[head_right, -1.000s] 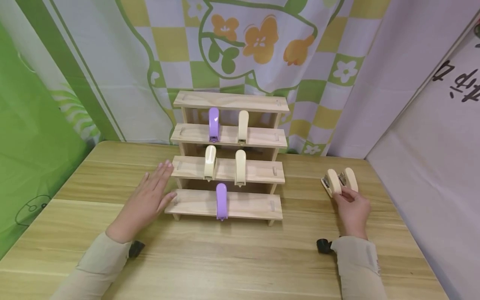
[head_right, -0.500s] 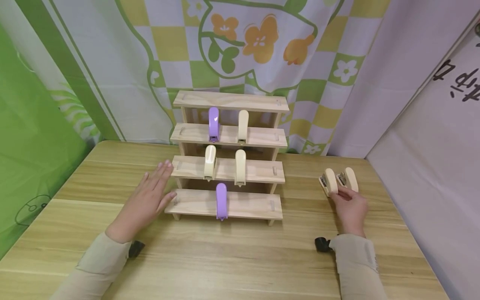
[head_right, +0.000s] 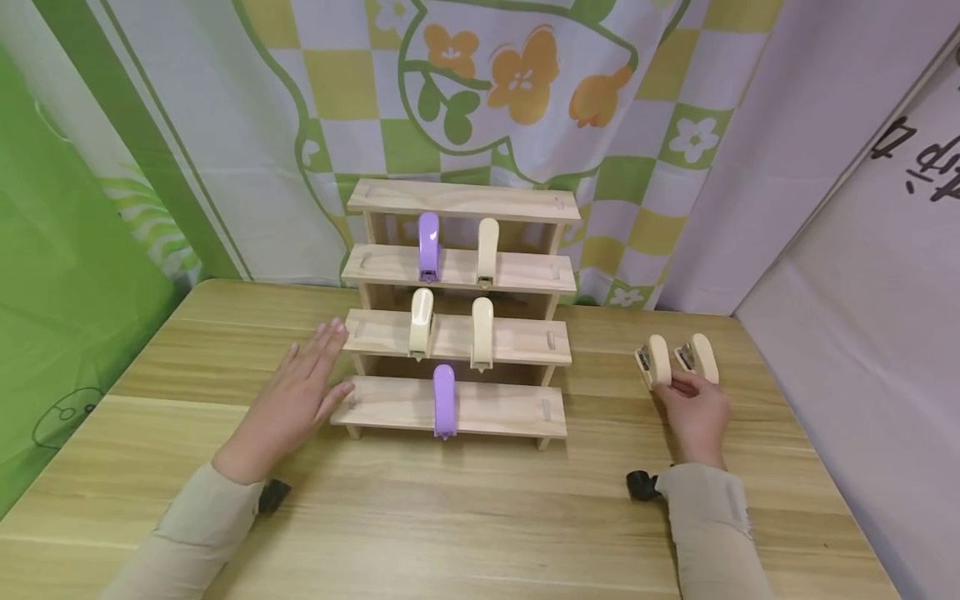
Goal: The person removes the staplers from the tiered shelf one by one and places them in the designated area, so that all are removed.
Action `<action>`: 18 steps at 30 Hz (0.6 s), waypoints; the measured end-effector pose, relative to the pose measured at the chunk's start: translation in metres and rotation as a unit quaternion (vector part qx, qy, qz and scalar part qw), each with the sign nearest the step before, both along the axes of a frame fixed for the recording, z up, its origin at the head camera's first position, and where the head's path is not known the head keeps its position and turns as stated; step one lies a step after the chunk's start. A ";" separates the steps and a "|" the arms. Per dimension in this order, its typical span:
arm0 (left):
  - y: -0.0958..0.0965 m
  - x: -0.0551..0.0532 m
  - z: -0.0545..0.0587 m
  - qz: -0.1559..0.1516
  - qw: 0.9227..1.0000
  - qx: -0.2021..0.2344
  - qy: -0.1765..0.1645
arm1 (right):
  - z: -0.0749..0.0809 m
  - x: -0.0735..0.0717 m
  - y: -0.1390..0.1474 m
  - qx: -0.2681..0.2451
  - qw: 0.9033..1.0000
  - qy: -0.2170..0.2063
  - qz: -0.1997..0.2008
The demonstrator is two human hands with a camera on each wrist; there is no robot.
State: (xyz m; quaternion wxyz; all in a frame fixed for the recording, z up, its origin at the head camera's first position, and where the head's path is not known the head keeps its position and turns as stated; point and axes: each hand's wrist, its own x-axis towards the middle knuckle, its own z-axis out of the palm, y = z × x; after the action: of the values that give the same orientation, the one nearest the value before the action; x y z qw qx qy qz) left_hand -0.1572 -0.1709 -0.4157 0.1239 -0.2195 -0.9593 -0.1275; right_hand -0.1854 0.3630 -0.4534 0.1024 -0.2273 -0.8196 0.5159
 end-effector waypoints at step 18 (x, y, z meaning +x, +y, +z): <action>0.001 0.001 0.002 0.000 1.000 0.003 0.000 | 0.029 0.009 -0.019 0.099 0.994 0.035 -0.021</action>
State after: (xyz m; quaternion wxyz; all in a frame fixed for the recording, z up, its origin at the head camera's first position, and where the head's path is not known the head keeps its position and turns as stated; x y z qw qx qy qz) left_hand -0.1563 -0.1698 -0.4141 0.1240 -0.2194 -0.9589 -0.1300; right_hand -0.1763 0.3436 -0.4242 0.1637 -0.2151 -0.8578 0.4372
